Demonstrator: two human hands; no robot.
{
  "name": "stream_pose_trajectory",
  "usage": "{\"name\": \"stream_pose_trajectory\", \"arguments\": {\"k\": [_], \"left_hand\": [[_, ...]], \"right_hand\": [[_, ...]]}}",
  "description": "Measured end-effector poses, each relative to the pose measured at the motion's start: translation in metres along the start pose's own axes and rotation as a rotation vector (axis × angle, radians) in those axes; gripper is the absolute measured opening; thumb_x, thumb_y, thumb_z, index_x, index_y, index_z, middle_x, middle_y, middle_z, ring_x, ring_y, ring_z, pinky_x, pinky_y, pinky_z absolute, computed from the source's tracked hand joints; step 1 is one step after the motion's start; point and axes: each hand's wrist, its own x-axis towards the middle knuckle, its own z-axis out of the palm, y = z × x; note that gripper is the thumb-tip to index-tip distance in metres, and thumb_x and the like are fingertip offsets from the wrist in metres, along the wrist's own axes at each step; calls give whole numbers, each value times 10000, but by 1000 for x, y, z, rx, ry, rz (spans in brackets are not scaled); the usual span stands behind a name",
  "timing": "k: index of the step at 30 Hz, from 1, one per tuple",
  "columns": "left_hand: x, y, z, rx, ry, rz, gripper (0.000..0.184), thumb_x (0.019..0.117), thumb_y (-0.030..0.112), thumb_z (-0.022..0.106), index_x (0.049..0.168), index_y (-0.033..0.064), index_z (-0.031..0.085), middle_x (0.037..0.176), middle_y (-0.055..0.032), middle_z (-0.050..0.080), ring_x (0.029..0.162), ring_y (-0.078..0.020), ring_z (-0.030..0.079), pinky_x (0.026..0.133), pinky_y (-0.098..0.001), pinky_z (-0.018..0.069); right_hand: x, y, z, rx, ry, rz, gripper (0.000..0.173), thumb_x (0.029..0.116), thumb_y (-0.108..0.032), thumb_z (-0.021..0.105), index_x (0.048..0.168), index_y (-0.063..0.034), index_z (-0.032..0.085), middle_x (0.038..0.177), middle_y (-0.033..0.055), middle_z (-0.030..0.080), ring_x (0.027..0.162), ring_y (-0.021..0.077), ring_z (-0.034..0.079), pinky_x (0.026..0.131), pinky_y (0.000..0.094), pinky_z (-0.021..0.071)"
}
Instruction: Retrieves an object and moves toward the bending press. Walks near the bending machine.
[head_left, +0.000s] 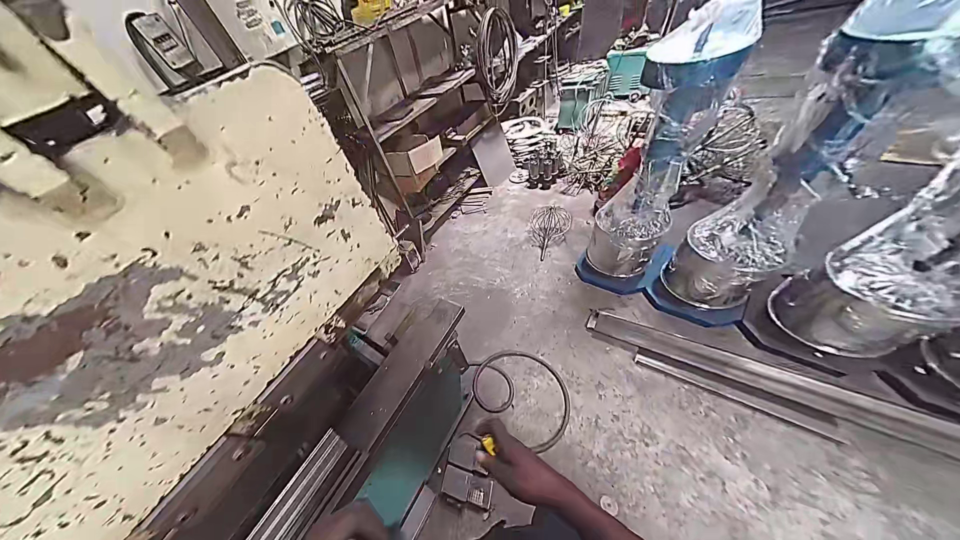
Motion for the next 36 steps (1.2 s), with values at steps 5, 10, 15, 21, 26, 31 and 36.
{"name": "stream_pose_trajectory", "arguments": {"k": [5,10,15,21,26,31,36], "left_hand": [[141,-7,67,-85,13,-61,198,963,226,709,967,28,710,877,-42,712,780,-118,681,737,-336,598],[259,-11,113,-43,-42,-291,318,977,334,657,1186,95,675,930,-18,725,753,-134,691,714,-364,612],[363,-22,125,-64,-65,-366,334,969,373,661,1180,114,656,907,-12,715,734,-133,691,716,-362,612],[481,-73,99,-340,201,-489,205,956,158,689,1115,46,623,864,-63,714,689,-179,712,659,-364,636],[591,-106,64,-566,385,-425,131,873,76,711,916,34,594,700,-48,628,552,-143,606,543,-317,551],[677,-90,12,-748,672,-200,170,864,128,759,826,107,595,698,-2,602,553,-88,576,515,-242,521],[758,-91,-80,-784,1104,-235,105,873,10,592,949,80,576,727,-29,621,514,-91,560,474,-236,510]], "right_hand": [[-14,34,-113,71,69,144,626,981,-386,669,1476,-119,394,1090,78,725,829,202,721,747,423,619],[8,-2,-175,-155,46,5,756,873,-460,803,1435,-115,433,1046,44,744,832,187,729,776,447,618],[68,-20,-240,-418,-17,-139,776,887,-584,738,1387,-60,459,953,112,695,811,270,706,745,511,601],[219,-29,-337,-613,-239,-284,503,1054,-503,484,1302,-65,498,918,128,656,830,299,693,741,518,584],[346,-53,-427,-600,-454,-331,521,1049,-519,514,1287,-56,493,911,140,637,812,309,676,734,527,574],[426,-52,-536,-565,-439,-239,471,1064,-505,478,1353,-136,524,925,100,639,822,268,659,757,515,564],[500,4,-678,-623,-343,-75,366,1078,-411,481,1220,-131,668,1044,116,708,994,267,688,923,515,540]]}}
